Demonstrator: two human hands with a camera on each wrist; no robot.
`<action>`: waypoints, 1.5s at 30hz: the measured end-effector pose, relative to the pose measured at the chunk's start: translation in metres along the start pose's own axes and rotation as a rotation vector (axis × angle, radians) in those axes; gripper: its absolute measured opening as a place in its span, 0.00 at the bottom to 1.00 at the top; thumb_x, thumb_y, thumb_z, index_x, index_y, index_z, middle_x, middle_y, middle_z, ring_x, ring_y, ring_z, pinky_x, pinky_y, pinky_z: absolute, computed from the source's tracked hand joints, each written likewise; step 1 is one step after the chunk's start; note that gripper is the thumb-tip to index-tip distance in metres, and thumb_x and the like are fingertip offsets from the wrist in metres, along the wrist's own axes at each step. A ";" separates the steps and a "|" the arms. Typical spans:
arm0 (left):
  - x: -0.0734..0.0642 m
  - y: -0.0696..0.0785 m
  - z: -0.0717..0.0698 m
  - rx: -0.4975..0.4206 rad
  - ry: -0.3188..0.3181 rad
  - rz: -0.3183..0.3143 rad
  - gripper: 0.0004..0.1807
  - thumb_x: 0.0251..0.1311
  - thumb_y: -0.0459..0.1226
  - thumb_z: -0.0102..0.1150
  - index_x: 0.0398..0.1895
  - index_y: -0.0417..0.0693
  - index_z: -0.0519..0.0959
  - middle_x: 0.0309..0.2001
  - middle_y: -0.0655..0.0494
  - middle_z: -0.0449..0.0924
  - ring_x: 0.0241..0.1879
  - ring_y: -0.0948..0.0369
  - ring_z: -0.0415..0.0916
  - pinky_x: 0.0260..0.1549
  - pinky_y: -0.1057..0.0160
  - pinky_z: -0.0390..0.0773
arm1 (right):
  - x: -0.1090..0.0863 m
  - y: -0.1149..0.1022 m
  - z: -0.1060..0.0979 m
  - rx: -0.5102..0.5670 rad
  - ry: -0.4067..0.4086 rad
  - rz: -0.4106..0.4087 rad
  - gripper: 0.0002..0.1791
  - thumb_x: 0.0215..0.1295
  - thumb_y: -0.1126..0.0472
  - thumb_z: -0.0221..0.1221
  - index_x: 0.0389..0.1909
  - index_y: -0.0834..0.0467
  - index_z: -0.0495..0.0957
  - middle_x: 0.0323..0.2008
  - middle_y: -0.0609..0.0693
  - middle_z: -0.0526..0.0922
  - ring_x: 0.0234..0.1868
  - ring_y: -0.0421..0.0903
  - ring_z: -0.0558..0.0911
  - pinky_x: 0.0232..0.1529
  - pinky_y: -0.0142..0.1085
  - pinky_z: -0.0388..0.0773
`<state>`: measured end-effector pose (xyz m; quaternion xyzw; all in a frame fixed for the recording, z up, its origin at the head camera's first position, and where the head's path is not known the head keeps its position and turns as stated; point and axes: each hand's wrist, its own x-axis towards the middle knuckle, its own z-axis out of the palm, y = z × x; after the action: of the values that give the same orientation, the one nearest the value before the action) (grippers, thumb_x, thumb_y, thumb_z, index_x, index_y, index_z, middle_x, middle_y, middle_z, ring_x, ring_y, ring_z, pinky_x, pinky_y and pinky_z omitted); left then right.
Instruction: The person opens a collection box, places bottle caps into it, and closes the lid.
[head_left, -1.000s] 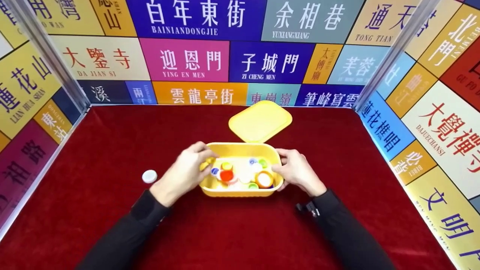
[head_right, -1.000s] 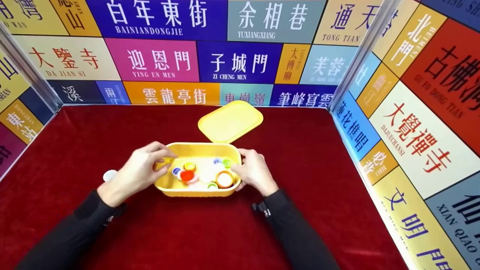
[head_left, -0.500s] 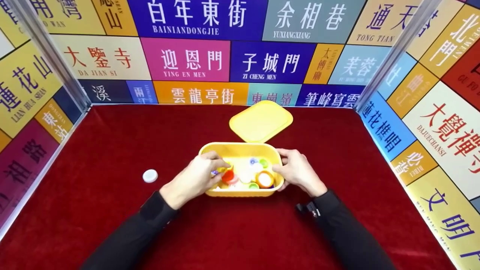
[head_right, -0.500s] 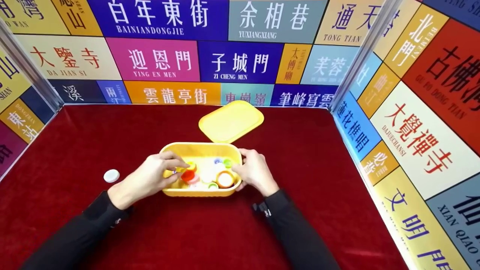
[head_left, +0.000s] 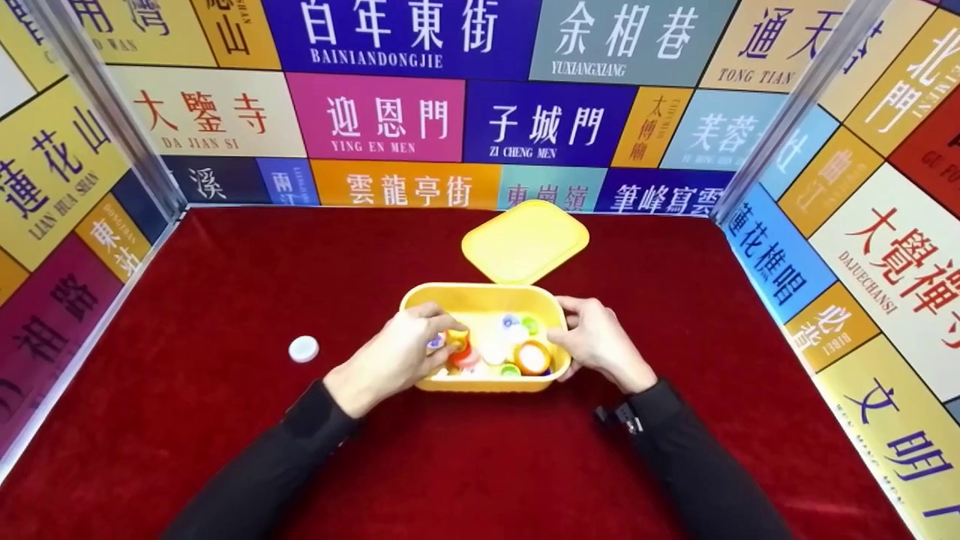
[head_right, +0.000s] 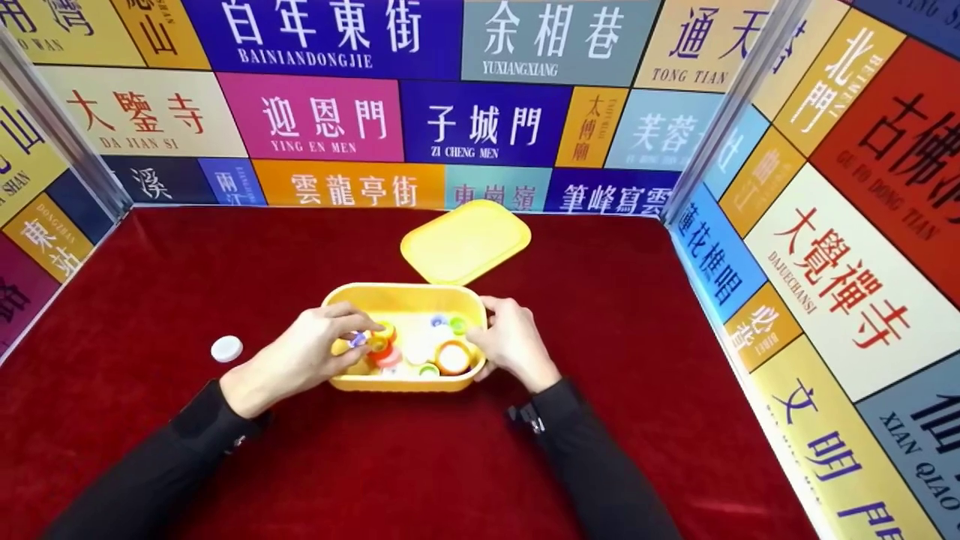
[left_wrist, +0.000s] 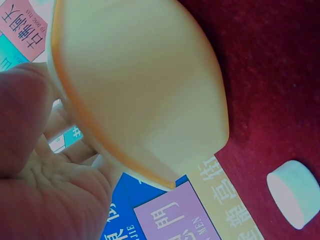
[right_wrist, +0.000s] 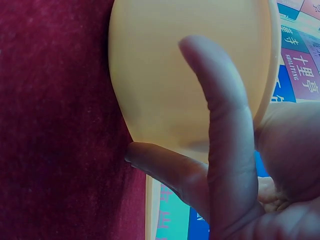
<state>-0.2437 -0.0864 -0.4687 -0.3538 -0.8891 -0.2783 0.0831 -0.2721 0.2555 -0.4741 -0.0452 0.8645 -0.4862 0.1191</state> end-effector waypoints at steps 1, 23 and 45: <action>0.000 0.000 0.000 0.000 -0.002 -0.003 0.18 0.73 0.32 0.79 0.63 0.41 0.93 0.51 0.40 0.89 0.44 0.51 0.84 0.45 0.56 0.91 | 0.000 0.000 0.000 0.004 -0.001 0.006 0.37 0.75 0.68 0.67 0.84 0.55 0.78 0.59 0.66 0.95 0.33 0.56 0.98 0.26 0.53 0.93; -0.003 -0.002 -0.023 0.016 0.060 -0.050 0.20 0.71 0.32 0.82 0.63 0.41 0.92 0.56 0.43 0.89 0.52 0.48 0.89 0.59 0.50 0.94 | -0.001 0.001 0.001 0.008 0.001 0.022 0.38 0.75 0.68 0.67 0.85 0.55 0.77 0.60 0.66 0.94 0.34 0.56 0.98 0.27 0.52 0.93; -0.023 -0.030 -0.065 0.083 0.148 -0.208 0.23 0.75 0.39 0.79 0.71 0.48 0.90 0.61 0.46 0.90 0.56 0.48 0.90 0.64 0.45 0.92 | 0.000 -0.001 0.002 -0.004 0.014 0.010 0.37 0.73 0.69 0.67 0.83 0.54 0.79 0.57 0.66 0.95 0.30 0.56 0.97 0.26 0.53 0.93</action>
<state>-0.2497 -0.1538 -0.4354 -0.2344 -0.9232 -0.2736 0.1340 -0.2713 0.2534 -0.4739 -0.0375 0.8666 -0.4841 0.1154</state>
